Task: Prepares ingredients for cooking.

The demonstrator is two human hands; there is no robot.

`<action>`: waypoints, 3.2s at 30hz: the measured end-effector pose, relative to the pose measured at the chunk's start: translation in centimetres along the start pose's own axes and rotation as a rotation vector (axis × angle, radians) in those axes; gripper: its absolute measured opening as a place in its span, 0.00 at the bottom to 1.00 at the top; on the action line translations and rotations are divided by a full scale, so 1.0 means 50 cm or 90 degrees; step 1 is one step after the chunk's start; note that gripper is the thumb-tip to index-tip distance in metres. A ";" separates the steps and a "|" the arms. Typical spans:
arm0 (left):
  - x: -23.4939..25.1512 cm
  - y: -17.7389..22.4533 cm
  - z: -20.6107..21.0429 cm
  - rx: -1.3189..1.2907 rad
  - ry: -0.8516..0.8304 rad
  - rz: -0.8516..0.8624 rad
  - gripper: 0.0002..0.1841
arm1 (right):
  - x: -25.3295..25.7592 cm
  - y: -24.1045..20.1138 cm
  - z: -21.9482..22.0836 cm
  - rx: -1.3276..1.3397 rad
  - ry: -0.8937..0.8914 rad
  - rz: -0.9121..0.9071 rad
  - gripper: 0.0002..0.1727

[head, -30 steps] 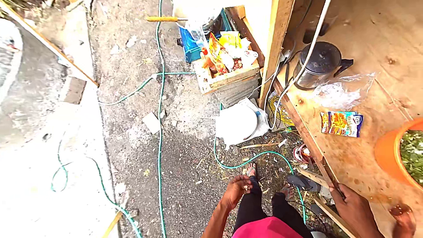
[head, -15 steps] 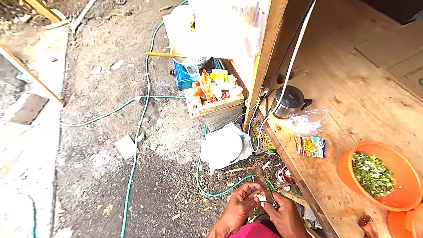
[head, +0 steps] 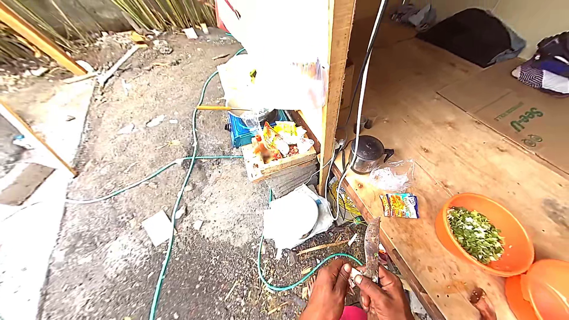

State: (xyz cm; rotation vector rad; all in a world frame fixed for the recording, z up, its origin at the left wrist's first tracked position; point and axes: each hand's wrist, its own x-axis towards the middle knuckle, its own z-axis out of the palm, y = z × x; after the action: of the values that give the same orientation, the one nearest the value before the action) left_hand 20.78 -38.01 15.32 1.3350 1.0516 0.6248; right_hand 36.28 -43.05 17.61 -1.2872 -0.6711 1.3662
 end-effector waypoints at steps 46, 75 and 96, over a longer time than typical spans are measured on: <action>-0.035 0.056 0.103 -0.250 -0.028 0.077 0.09 | -0.026 -0.065 -0.127 -0.660 -0.146 -0.410 0.21; -0.032 0.033 0.086 -0.248 -0.120 -0.078 0.14 | -0.053 -0.042 -0.105 -0.526 -0.172 -0.071 0.24; -0.054 0.043 0.076 -0.296 -0.110 -0.088 0.16 | -0.055 -0.046 -0.123 -0.491 -0.180 0.026 0.27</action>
State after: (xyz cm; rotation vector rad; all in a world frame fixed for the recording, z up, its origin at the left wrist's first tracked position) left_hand 23.37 -41.76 17.70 0.8854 0.7893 0.5951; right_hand 42.26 -46.64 19.02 -1.7117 -1.4710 1.3838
